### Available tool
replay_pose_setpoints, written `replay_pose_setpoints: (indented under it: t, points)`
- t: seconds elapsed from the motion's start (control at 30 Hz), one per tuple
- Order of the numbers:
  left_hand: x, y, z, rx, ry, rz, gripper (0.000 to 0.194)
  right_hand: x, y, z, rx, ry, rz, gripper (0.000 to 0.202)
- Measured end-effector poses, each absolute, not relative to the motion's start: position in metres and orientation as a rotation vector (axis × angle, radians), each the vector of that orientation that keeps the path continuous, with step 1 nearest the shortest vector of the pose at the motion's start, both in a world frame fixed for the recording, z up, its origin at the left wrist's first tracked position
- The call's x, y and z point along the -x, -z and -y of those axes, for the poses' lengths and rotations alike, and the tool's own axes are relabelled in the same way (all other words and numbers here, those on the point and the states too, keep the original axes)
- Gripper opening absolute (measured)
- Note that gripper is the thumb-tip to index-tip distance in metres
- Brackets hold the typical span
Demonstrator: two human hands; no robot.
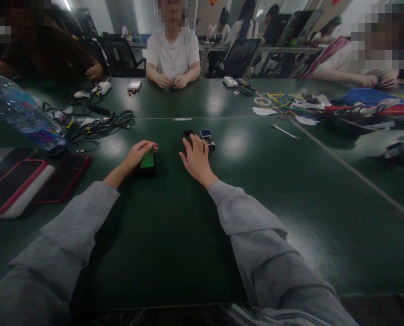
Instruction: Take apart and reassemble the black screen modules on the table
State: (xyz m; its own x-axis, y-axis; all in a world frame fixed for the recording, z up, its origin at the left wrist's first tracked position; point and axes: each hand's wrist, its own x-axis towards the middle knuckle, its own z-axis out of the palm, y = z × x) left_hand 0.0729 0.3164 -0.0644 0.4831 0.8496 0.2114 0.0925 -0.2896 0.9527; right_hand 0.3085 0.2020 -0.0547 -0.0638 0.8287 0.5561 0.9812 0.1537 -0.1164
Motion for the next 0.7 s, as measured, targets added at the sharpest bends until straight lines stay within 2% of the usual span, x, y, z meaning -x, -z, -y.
replay_pose_setpoints:
  t: [0.17, 0.57, 0.7]
  points:
    - [-0.074, 0.064, -0.317, -1.690, -0.921, -0.814, 0.031, -0.306, 0.049, -0.199, 1.692, 0.374, 1.915, 0.032]
    - [-0.074, 0.065, -0.318, -1.704, -0.919, -0.805, 0.031, -0.295, 0.042, -0.191, 1.610, 0.373, 1.859, 0.035]
    - [-0.075, 0.060, -0.313, -1.738, -0.947, -0.811, 0.031, -0.263, 0.030, -0.170, 1.448, 0.324, 2.053, 0.036]
